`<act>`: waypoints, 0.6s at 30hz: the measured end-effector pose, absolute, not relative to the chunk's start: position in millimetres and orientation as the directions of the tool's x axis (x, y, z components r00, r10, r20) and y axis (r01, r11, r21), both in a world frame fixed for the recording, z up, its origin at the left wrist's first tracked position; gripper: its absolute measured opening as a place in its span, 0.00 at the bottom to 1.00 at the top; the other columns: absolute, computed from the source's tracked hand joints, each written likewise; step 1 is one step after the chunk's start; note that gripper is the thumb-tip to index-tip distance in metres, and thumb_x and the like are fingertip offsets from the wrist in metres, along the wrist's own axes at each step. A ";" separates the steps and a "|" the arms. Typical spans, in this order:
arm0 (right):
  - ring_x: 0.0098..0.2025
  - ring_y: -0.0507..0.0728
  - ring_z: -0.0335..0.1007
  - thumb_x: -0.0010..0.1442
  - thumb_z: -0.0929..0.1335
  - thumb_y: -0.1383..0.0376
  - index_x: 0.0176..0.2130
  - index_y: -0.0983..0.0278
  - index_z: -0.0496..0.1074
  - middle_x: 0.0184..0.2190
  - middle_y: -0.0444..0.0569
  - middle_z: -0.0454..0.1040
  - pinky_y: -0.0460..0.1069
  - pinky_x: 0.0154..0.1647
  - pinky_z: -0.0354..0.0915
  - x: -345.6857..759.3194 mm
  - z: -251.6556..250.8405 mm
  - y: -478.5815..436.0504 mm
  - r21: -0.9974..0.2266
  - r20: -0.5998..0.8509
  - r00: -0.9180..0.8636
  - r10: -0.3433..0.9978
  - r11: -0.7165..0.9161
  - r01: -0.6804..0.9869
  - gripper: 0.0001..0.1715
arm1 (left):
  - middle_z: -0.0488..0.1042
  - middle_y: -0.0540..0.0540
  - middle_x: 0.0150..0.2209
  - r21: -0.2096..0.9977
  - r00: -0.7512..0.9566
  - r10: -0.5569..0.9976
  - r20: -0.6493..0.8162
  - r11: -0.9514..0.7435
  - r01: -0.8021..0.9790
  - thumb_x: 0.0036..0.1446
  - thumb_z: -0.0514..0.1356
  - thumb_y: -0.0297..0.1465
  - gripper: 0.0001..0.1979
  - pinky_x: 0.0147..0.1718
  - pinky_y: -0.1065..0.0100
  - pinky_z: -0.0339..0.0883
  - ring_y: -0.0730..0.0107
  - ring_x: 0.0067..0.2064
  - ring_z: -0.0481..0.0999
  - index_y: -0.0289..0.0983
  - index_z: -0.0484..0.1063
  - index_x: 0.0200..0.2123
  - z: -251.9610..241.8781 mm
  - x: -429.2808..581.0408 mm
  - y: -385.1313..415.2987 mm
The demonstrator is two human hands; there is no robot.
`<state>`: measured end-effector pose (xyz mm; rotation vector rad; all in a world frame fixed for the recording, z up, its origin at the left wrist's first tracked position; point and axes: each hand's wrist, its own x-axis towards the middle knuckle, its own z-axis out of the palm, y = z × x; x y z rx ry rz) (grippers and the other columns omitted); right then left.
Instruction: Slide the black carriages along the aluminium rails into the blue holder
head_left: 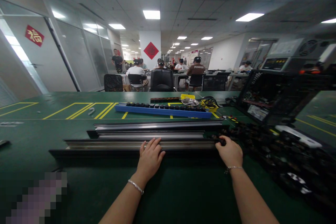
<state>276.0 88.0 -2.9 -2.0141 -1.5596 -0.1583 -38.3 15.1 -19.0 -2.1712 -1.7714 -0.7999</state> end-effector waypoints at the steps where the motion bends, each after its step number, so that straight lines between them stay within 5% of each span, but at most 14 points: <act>1: 0.41 0.60 0.68 0.49 0.61 0.62 0.42 0.63 0.72 0.36 0.52 0.75 0.53 0.45 0.58 277.6 -3.2 88.0 -0.373 0.429 0.315 0.846 -0.152 0.915 0.21 | 0.67 0.50 0.55 0.159 0.124 0.830 0.543 -0.247 0.956 0.59 0.50 0.36 0.10 0.57 0.50 0.47 0.61 0.58 0.63 0.44 0.70 0.33 -19.2 -38.4 15.2; 9: 0.47 0.63 0.63 0.51 0.60 0.60 0.43 0.58 0.71 0.41 0.51 0.73 0.69 0.54 0.44 284.2 -5.3 88.3 -0.453 0.347 0.413 0.842 -0.235 0.860 0.20 | 0.67 0.51 0.56 0.165 0.120 0.836 0.536 -0.243 0.956 0.60 0.50 0.36 0.10 0.57 0.50 0.46 0.61 0.58 0.62 0.44 0.70 0.33 -21.8 -39.9 16.5; 18: 0.45 0.63 0.64 0.50 0.61 0.60 0.43 0.57 0.72 0.40 0.52 0.72 0.65 0.49 0.54 295.8 -6.6 90.4 -0.493 0.346 0.451 0.823 -0.250 0.834 0.21 | 0.67 0.49 0.56 0.164 0.124 0.837 0.532 -0.245 0.956 0.59 0.50 0.36 0.10 0.58 0.50 0.46 0.61 0.58 0.62 0.44 0.70 0.34 -21.2 -40.1 16.2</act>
